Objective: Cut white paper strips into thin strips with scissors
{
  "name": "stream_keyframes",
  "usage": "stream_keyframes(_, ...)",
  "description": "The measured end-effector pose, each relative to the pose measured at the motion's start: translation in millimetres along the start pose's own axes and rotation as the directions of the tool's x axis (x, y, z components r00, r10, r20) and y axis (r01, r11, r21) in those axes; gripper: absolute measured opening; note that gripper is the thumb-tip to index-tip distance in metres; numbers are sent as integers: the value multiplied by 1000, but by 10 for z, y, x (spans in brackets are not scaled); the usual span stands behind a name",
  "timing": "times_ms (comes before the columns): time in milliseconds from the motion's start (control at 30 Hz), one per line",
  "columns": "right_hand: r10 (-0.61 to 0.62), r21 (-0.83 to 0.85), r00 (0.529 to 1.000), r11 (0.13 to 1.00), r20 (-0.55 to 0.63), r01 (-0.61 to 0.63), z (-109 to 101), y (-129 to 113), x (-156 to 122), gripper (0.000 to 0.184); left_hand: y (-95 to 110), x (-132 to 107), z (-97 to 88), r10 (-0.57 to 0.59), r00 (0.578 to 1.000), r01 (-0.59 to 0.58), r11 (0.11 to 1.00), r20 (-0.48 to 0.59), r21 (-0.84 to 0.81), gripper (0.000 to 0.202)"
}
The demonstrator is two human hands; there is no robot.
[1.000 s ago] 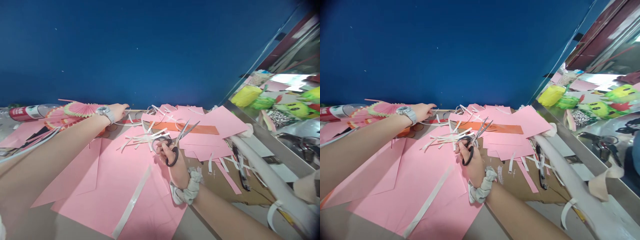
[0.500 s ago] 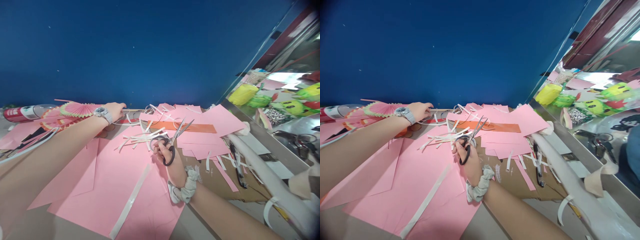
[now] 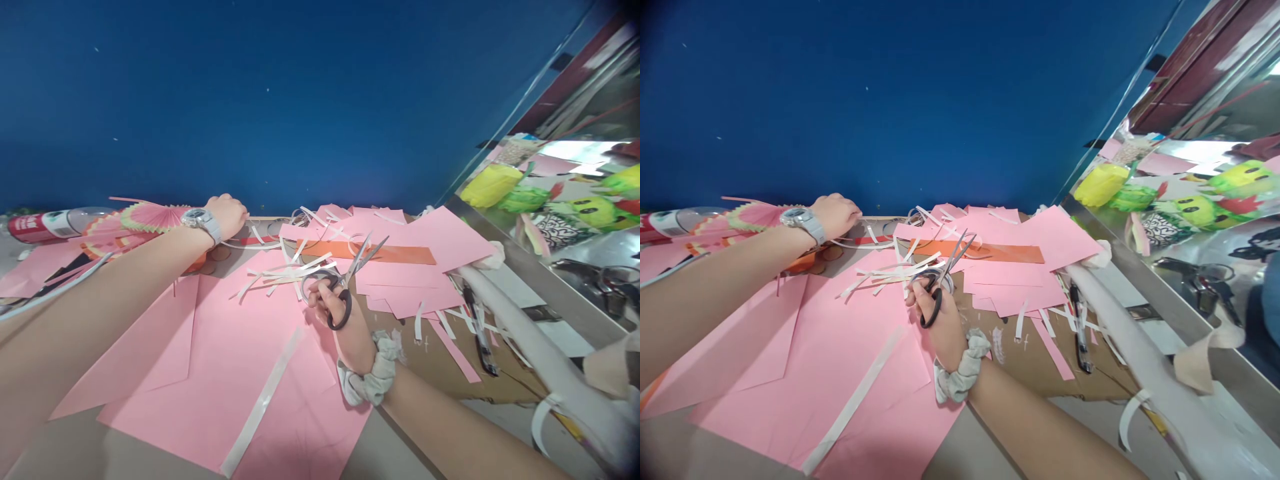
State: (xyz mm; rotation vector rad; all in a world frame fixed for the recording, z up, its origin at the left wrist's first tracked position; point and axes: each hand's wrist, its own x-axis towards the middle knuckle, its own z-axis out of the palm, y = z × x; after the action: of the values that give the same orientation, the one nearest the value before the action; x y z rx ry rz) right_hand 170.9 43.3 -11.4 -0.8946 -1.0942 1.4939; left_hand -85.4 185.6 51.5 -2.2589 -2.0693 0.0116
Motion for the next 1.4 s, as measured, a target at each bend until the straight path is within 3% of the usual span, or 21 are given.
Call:
stream_keyframes(133,1,9,1000,1000,9,-1,-15,19,6,25,-70,57,-129,-113,993,108,984,-28,-145,38)
stream_keyframes(233,-3,15,1000,1000,9,3,-16,20,5,25,-150,103,-236,-151,988,150,958,16,-243,51)
stream_keyframes(400,-5,8,1000,1000,8,5,-11,9,5,25,-208,127,-393,-67,978,129,939,198,-319,41)
stream_keyframes(533,-5,1,1000,1000,13,5,-18,21,7,26,-208,160,-446,44,950,86,914,308,-396,47)
stream_keyframes(633,0,0,1000,1000,15,0,-19,31,6,26,-221,191,-395,36,943,106,909,331,-402,49)
stream_keyframes(833,15,-9,1000,1000,3,-15,-6,24,-7,28,-202,204,-194,-133,970,204,899,203,-388,48)
stream_keyframes(1067,8,-19,1000,1000,-10,-9,7,-3,-12,29,-80,221,45,-173,977,207,892,121,-401,30)
stream_keyframes(1400,8,-46,1000,999,-10,-8,9,-4,-3,28,-4,294,314,-246,969,225,856,15,-466,28)
